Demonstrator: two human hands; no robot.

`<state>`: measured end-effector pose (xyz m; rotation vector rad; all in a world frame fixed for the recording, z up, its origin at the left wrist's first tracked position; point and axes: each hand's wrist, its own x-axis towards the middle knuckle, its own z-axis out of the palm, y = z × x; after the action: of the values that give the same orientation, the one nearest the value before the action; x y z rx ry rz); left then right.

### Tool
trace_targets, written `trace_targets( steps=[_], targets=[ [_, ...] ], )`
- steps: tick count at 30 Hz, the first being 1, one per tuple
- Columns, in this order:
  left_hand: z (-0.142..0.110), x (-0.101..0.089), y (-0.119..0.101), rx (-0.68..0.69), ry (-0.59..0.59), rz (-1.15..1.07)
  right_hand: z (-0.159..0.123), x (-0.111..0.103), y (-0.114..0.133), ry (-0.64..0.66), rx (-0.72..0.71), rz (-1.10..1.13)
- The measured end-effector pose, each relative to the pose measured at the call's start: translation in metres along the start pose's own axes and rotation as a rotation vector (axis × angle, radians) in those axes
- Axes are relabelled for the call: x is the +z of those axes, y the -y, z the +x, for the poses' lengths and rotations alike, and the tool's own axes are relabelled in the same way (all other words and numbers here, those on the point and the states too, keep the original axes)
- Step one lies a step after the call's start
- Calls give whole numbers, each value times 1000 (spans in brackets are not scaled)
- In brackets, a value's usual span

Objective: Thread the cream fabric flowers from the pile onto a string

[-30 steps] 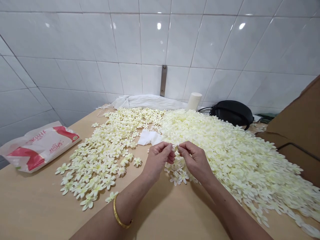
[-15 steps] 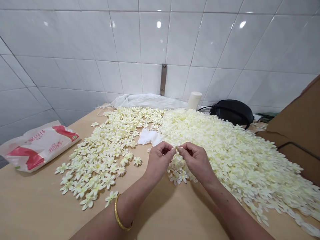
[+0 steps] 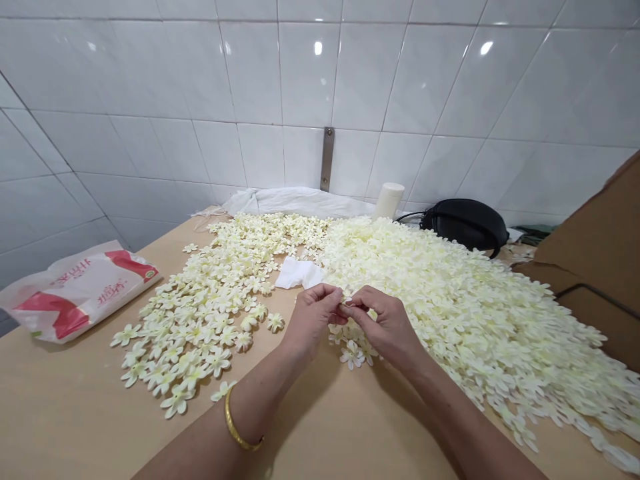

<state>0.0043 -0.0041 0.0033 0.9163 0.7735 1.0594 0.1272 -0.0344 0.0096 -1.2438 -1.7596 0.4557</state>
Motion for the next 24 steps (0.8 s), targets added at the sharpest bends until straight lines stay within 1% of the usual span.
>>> trace_targets(
  steps=[2, 5, 8, 12, 15, 18, 20, 22, 24],
  targets=[
    [1, -1, 0, -9, -37, -1, 2, -5, -1, 61, 110, 133],
    [1, -1, -1, 19, -99, 17, 4, -10, -4, 84, 228, 305],
    [1, -1, -3, 64, -156, 35, 5, -12, -7, 66, 264, 372],
    [0, -1, -4, 124, -190, 52, 5, -12, -7, 56, 273, 377],
    [-1, -1, -5, 161, -204, 77, 5, -13, -4, 61, 242, 270],
    [-1, 0, -5, 202, -205, 127, 3, -12, 0, -1, 212, 8],
    [-2, 0, -5, 238, -188, 188, 1, -11, 2, -36, 221, -128],
    [-3, 1, -4, 279, -167, 280, 0, -11, 3, -86, 236, -174],
    [-5, 1, -2, 326, -145, 382, 0, -12, 4, -163, 233, -177]
  ],
)
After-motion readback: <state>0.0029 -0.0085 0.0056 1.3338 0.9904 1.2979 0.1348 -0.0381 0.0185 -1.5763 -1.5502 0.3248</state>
